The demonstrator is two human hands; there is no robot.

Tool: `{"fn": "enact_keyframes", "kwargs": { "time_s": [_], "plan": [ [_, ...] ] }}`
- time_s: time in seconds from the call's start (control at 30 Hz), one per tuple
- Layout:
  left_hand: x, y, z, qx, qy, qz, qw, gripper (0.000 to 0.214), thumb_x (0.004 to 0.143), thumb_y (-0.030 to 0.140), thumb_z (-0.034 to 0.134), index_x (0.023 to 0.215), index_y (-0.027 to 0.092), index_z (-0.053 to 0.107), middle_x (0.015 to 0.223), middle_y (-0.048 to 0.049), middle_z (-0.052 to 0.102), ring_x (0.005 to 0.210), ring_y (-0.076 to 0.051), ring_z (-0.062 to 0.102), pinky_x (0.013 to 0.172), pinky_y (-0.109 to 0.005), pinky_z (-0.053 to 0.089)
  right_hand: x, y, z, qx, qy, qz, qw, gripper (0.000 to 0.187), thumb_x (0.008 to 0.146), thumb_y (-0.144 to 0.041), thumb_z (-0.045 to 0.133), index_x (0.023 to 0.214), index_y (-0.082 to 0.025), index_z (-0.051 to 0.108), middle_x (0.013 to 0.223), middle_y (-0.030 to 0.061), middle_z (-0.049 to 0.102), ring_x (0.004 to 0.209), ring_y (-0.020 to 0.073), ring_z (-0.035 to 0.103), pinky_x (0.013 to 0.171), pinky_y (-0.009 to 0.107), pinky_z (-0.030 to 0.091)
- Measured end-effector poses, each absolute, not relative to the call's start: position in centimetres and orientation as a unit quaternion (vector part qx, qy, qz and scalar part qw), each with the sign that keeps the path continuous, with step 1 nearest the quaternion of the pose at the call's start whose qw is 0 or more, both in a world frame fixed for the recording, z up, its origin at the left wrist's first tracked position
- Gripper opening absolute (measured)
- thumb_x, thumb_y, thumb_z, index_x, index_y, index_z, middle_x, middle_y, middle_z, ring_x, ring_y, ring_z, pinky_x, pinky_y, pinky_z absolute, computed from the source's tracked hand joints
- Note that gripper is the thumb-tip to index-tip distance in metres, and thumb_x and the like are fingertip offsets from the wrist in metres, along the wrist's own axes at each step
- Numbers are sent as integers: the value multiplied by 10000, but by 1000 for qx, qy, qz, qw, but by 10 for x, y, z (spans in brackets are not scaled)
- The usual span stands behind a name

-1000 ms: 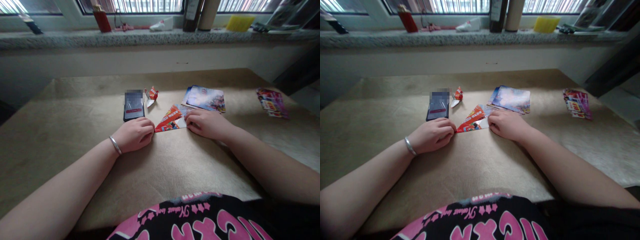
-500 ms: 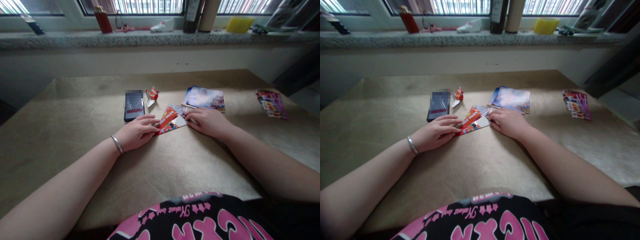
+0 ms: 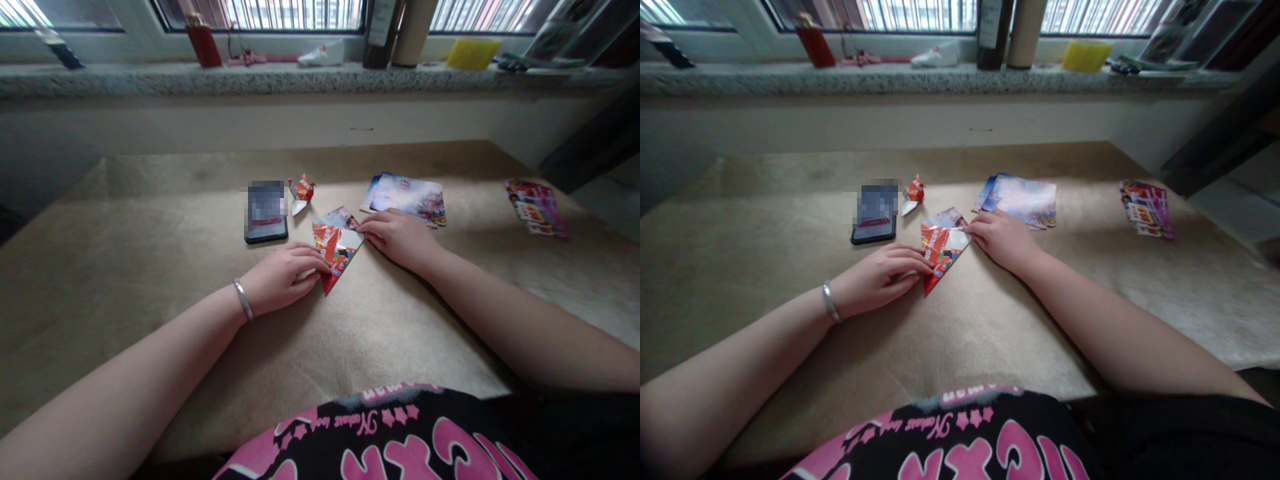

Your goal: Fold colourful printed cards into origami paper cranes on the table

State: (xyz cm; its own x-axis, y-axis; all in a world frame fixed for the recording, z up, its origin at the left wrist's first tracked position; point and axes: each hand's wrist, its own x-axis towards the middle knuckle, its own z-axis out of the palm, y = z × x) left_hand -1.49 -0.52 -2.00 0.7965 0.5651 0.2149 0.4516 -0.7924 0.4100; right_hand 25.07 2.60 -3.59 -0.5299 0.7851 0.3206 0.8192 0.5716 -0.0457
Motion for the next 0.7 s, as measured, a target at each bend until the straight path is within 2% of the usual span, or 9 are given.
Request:
{"fn": "enact_keyframes", "kwargs": {
  "time_s": [0.1,0.2,0.3,0.4,0.57,0.7],
  "plan": [
    [-14,-6,-22,923,295,178,172,281,870,181,463,1096,197,629,1117,-55,641,1029,-159,585,934,-332,483,247,28,-38,-467,-869,-39,162,288,917,-268,437,1043,-230,694,1082,58,673,960,232,569,777,359,468],
    [-13,-6,-26,919,319,179,146,314,870,209,482,1160,177,598,1196,-82,595,1098,-181,554,983,-359,459,247,31,-41,-462,-869,-10,176,297,892,-301,467,1077,-213,682,1100,79,657,990,241,556,843,381,457],
    [-13,-5,-29,929,323,146,103,332,866,254,511,1178,173,590,1306,-89,530,1265,-235,422,1086,-431,356,248,32,-43,-465,-867,10,178,333,872,-351,496,1129,-216,658,1154,93,628,1046,267,528,880,420,443],
    [-14,-4,-29,931,334,109,103,403,871,312,507,1245,166,536,1397,-97,445,1342,-255,325,1122,-461,295,247,30,-43,-462,-870,13,170,390,869,-375,494,1200,-208,616,1214,107,595,1096,287,497,929,451,419],
    [-13,-4,-27,931,338,82,109,495,866,361,495,1318,162,457,1413,-106,424,1332,-256,345,1122,-460,284,244,27,-41,-470,-870,-3,147,464,880,-401,455,1269,-171,557,1267,126,557,1120,306,467,957,462,405],
    [-12,-6,-26,935,335,57,98,519,862,376,497,1343,193,431,1426,-106,401,1305,-266,380,1128,-504,231,244,28,-41,-469,-871,8,147,447,877,-390,455,1260,-189,566,1269,116,554,1130,303,461,966,463,399]
  ]
}}
